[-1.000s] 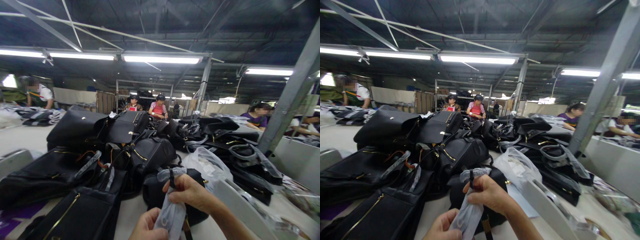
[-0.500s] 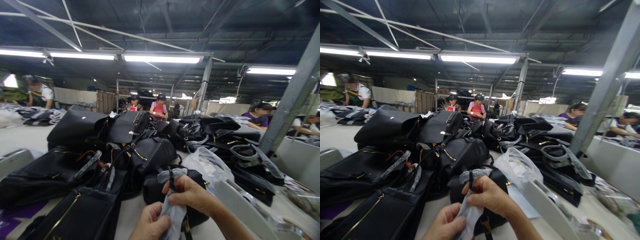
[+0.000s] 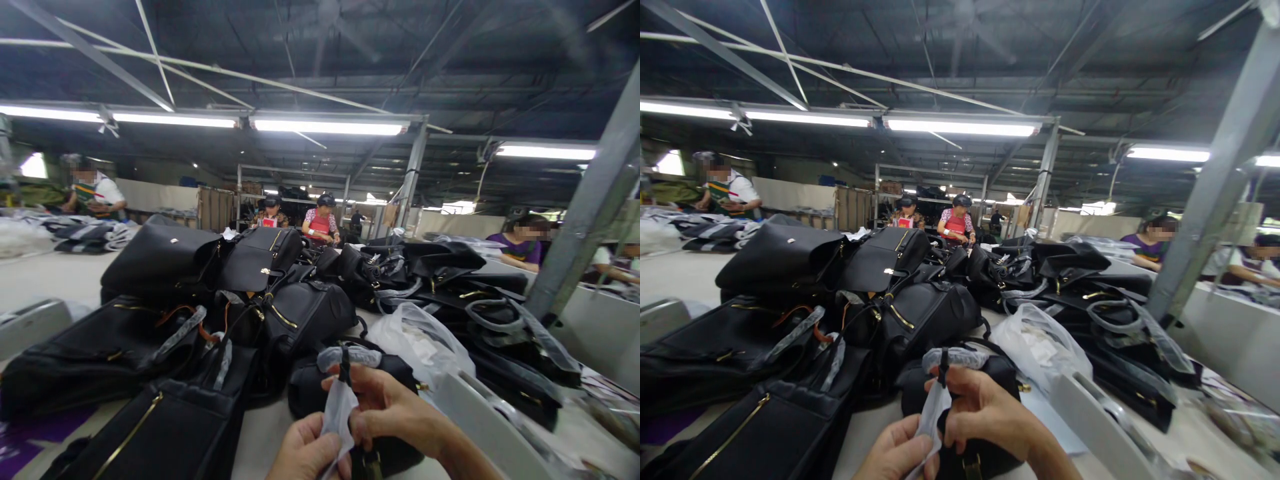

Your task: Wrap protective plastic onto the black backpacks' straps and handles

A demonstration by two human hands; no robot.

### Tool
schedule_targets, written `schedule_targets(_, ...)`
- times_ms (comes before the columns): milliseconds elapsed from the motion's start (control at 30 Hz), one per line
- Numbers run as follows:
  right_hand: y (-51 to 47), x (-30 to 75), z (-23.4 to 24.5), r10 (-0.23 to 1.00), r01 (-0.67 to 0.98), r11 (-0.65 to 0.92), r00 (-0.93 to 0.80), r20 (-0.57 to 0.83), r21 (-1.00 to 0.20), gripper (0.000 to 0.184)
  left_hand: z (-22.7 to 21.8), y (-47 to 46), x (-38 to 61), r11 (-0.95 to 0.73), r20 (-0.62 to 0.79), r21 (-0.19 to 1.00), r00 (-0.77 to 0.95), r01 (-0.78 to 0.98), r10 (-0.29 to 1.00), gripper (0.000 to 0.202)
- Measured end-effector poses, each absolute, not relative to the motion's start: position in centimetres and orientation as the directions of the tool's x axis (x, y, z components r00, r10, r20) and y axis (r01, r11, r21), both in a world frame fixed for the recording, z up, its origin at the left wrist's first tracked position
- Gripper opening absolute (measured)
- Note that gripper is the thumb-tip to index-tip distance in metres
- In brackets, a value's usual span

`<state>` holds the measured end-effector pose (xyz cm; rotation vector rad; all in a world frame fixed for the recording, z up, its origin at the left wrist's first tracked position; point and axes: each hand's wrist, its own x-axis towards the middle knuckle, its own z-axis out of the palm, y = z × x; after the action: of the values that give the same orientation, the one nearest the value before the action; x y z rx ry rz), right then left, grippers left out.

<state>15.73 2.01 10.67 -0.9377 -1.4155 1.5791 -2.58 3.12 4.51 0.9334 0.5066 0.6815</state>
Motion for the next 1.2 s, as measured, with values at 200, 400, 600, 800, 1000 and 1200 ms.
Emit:
schedule_targets(200, 2.3, 14.5, 9.3, 0.971, 0.038, 0.014, -0.239, 0.005, -0.999, 0.054, 4.8, 2.4, -2.0, 0.402, -0.102, 0.865, 0.679, -0.301, 0.727, 0.063)
schedule_targets(400, 2.2, 14.0, 9.2, 0.994, 0.105, 0.044, -0.104, 0.033, -0.994, 0.046, 5.2, 1.5, -2.7, 0.429, -0.05, 0.831, 0.72, -0.354, 0.692, 0.061)
schedule_targets(600, 1.9, 13.0, 9.5, 0.995, -0.035, 0.09, -0.03, 0.091, -0.995, 0.05, 3.8, 1.9, -2.4, 0.437, 0.009, 0.814, 0.76, -0.383, 0.65, 0.061)
schedule_targets(800, 2.1, 11.5, 8.7, 0.981, -0.09, 0.16, 0.122, 0.149, -0.983, 0.048, 4.5, 2.3, -2.3, 0.435, -0.004, 0.837, 0.79, -0.333, 0.613, 0.058)
schedule_targets(1000, 2.4, 11.3, 8.3, 0.948, 0.053, 0.2, 0.241, 0.206, -0.978, 0.039, 4.2, 2.0, -2.2, 0.242, 0.045, 0.911, 0.666, -0.333, 0.745, 0.064)
schedule_targets(1200, 2.1, 11.5, 8.9, 0.971, 0.128, 0.138, 0.177, 0.16, -0.982, 0.047, 3.3, 2.5, -2.1, 0.339, -0.106, 0.908, 0.65, -0.245, 0.752, 0.072)
